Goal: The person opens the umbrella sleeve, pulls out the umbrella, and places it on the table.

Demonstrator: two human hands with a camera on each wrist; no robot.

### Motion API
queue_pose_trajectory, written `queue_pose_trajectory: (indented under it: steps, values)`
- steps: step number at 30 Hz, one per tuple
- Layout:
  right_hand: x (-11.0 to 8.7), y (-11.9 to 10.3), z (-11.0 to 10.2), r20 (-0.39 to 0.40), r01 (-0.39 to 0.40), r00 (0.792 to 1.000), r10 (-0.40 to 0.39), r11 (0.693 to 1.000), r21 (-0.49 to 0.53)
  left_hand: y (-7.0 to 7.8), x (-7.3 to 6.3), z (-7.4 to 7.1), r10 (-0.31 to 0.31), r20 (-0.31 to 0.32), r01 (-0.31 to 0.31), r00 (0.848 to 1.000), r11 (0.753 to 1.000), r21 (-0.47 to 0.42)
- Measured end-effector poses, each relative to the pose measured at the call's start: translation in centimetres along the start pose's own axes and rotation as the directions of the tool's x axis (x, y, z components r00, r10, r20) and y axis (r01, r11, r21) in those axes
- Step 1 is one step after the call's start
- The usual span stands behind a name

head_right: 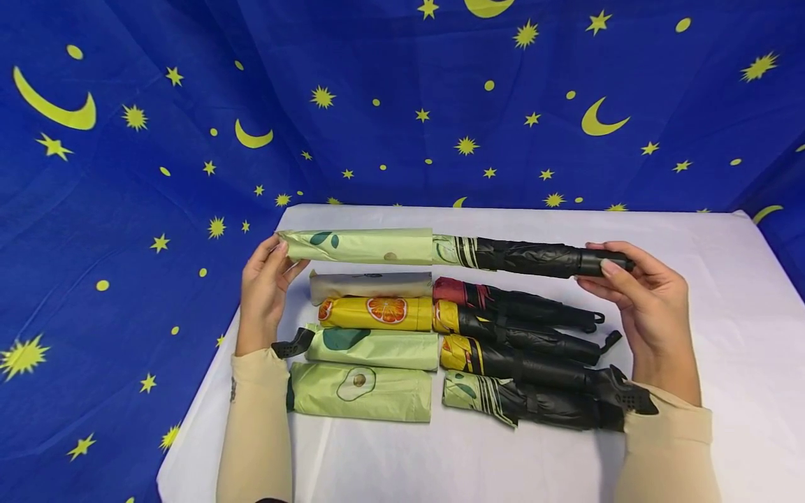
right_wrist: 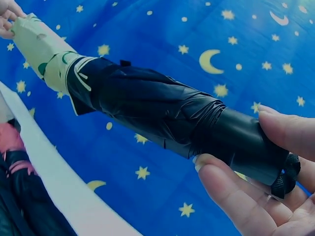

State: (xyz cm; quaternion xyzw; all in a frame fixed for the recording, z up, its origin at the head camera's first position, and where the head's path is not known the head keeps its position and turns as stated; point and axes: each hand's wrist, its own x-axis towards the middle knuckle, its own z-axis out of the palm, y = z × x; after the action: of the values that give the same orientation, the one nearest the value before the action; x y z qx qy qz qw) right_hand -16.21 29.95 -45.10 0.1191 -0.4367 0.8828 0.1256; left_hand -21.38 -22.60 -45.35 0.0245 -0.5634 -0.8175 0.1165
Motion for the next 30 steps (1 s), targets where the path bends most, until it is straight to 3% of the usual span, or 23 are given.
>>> queue_pose_trajectory:
  steps: [9,14,18,21,23,25,27,30]
  values:
    - [0.4,1.4,-1.9,-0.065,-0.111,0.992,0.106,0.99,-0.082,-2.2,1.0,-1.2,-0.09,-0.065,0.091,0.994,0.996,0.024]
    - [0.4,2.4,-3.2,-0.098,-0.199,0.976,0.195,0.979,-0.039,-3.3,1.6,-1.8,-0.076,-0.096,0.089,0.992,0.987,0.133]
    - [0.3,2.7,-3.6,-0.149,-0.286,0.95,0.276,0.957,-0.05,-3.7,1.9,-2.1,-0.047,-0.097,0.074,0.994,0.954,0.291]
    - [0.2,2.8,-3.8,-0.207,-0.375,0.914,0.35,0.922,-0.097,-4.2,2.1,-2.3,-0.053,-0.096,0.091,0.994,0.894,0.438]
    - [0.2,2.9,-3.9,-0.258,-0.434,0.887,0.383,0.882,-0.184,-4.6,2.2,-2.3,-0.073,-0.096,0.112,0.993,0.845,0.523]
    - [0.3,3.0,-4.0,-0.313,-0.492,0.861,0.401,0.813,-0.311,-4.9,2.2,-2.2,-0.084,-0.087,0.12,0.993,0.797,0.592]
    - [0.4,3.2,-3.9,-0.364,-0.527,0.847,0.387,0.698,-0.485,-5.3,2.2,-2.1,-0.1,-0.072,0.123,0.992,0.76,0.638]
    - [0.5,3.6,-3.7,-0.394,-0.521,0.851,0.346,0.473,-0.71,-5.8,2.1,-1.8,-0.119,-0.04,0.114,0.992,0.715,0.69]
